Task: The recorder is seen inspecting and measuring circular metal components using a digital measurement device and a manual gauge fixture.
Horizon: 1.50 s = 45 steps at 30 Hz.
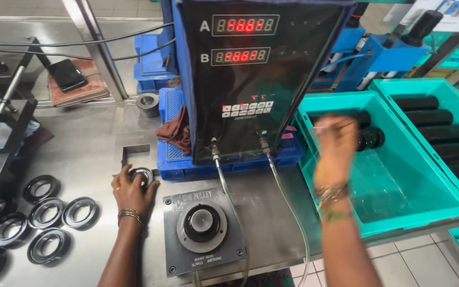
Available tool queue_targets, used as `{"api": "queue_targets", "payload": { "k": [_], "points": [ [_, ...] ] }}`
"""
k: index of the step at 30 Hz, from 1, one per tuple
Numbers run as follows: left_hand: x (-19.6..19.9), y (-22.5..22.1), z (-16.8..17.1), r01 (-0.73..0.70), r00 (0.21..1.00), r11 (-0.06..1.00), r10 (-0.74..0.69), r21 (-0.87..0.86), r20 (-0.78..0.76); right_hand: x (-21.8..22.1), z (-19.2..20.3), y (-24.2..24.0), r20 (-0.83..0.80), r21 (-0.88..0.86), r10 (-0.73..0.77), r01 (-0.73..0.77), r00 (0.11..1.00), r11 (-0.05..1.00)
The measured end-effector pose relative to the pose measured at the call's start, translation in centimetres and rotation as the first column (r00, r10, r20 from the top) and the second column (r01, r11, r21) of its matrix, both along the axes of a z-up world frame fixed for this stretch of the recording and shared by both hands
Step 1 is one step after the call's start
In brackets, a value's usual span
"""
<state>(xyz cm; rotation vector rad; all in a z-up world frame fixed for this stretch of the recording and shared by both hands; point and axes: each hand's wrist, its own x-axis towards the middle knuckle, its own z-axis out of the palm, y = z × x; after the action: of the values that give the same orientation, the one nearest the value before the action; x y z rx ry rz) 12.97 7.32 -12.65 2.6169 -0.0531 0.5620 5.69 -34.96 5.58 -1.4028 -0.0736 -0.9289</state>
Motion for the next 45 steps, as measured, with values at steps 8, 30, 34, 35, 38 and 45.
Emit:
{"api": "queue_targets", "payload": {
  "k": [8,30,34,35,38,45],
  "points": [
    [1.5,-0.7,0.3,-0.119,0.993,0.991,0.119,0.059,0.004,11.8,-19.1,-31.8,-0.339,0.937,0.324,0.286,0.883,0.202],
    [-3.7,0.8,-0.4,-0.163,0.954,0.935,0.230,0.315,-0.190,9.3,-16.7,-26.4,-0.075,0.997,-0.170,0.076,0.983,-0.001],
    [-5.7,3.7,-1.2,-0.148,0.932,0.892,0.270,0.427,-0.240,10.9,-21.2,-32.3,-0.206,0.966,-0.101,0.218,0.973,0.140],
    [-6.2,4.8,-1.7,-0.168,0.929,0.867,0.298,0.469,-0.218,11.6,-23.3,-34.9,-0.270,0.943,-0.078,0.280,0.960,0.181],
    [-7.0,7.7,-2.7,-0.230,0.923,0.832,0.351,0.506,-0.159,9.1,-21.5,-36.2,-0.356,0.910,-0.138,0.376,0.924,0.176],
    [-8.5,9.8,0.0,-0.296,0.884,0.829,0.426,0.475,-0.191,7.0,-10.3,-28.3,-0.234,0.907,-0.389,0.344,0.891,0.243]
  ]
}}
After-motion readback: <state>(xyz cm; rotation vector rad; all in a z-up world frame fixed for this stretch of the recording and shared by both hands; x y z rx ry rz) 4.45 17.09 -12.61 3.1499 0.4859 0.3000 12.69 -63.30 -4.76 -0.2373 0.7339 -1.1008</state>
